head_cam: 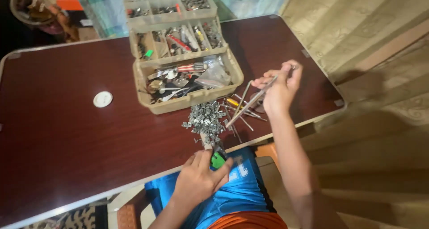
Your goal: The person opens a compartmentalized toolbox on a table, removes a small plastic bag of metal parts, and pours them onto the table. They then retrieve a screwdriver and a green plastic object, handling both while sorting through the scattered metal parts.
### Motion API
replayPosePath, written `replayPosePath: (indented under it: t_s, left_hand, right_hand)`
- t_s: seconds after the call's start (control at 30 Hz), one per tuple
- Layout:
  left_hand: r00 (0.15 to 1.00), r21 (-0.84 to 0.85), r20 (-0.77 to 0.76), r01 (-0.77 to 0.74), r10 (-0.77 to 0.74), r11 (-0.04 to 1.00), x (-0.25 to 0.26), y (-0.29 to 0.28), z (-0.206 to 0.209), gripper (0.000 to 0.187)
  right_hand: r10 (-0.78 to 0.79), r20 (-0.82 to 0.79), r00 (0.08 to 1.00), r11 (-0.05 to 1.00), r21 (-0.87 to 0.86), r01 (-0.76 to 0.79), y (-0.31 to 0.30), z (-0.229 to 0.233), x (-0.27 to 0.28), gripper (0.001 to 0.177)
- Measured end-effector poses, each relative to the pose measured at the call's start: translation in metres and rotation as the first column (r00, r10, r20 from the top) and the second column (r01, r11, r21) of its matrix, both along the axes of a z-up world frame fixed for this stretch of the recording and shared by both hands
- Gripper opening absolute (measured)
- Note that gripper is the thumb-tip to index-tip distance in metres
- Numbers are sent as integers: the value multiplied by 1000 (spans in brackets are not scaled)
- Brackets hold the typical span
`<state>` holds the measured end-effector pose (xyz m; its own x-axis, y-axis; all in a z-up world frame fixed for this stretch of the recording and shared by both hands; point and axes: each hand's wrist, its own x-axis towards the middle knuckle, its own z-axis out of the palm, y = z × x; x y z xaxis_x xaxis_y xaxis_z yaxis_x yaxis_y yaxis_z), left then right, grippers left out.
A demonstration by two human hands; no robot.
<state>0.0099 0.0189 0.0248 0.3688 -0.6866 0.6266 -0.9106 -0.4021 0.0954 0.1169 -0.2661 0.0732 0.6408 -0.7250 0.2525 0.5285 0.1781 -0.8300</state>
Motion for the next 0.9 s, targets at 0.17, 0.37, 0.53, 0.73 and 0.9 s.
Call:
replayPosePath:
  t_s: [0.17, 0.37, 0.53, 0.73, 0.9]
  left_hand:
    - [1000, -32, 6, -24, 24, 999, 8, 0, 3, 27]
    - [1000, -29, 5, -18, 18, 999, 5, -6, 5, 25]
    - [1000, -10, -28, -15, 15, 1000, 10, -7, -3, 24]
    - [999, 3, 11, -31, 31, 1000, 12, -6, -1, 23]
    - [997, -20, -49, -64, 63, 998, 17, -3, -2, 25]
  right_hand:
    - [19, -92, 996, 998, 65, -13, 0, 12, -7, 20]
    - [380, -257, 888, 905, 300, -301, -13, 19, -24, 48]
    - [615, -228, 755, 768, 389, -509, -22, 1, -31, 107]
    - [504, -291, 813, 821, 454, -347, -27, -18, -15, 99]
    - [311, -234, 921, 862, 477, -169, -57, -60, 8, 103]
